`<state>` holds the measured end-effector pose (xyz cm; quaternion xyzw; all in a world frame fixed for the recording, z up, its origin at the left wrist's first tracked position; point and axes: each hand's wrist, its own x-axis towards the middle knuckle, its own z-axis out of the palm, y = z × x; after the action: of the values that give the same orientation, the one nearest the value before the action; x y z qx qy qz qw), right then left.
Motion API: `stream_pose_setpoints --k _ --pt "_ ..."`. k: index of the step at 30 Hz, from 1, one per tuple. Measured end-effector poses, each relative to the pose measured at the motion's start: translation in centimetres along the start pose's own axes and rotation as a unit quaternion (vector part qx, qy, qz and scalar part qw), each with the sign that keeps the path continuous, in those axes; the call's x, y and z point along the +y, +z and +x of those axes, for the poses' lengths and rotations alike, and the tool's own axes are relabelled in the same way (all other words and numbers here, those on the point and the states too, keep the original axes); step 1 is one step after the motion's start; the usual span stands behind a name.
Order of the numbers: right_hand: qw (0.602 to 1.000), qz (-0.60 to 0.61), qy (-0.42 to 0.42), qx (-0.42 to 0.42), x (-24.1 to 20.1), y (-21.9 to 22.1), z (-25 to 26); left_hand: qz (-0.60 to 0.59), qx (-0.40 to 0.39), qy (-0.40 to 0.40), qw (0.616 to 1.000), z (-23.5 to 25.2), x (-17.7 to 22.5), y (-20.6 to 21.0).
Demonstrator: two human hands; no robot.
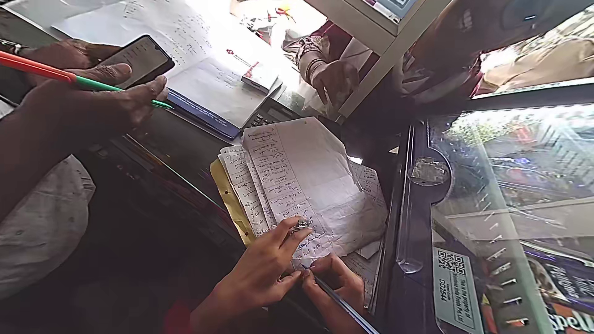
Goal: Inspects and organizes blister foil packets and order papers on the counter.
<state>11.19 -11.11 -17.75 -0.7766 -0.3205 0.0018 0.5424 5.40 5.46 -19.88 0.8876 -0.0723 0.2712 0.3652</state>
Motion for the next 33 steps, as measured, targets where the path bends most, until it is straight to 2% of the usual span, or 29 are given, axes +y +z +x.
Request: stream_pose_setpoints --k 33 --pt "0.999 0.016 0.02 0.023 0.1 0.05 0.09 0.0 -0.005 0.0 1.0 -0.04 -0.1 -0.18"
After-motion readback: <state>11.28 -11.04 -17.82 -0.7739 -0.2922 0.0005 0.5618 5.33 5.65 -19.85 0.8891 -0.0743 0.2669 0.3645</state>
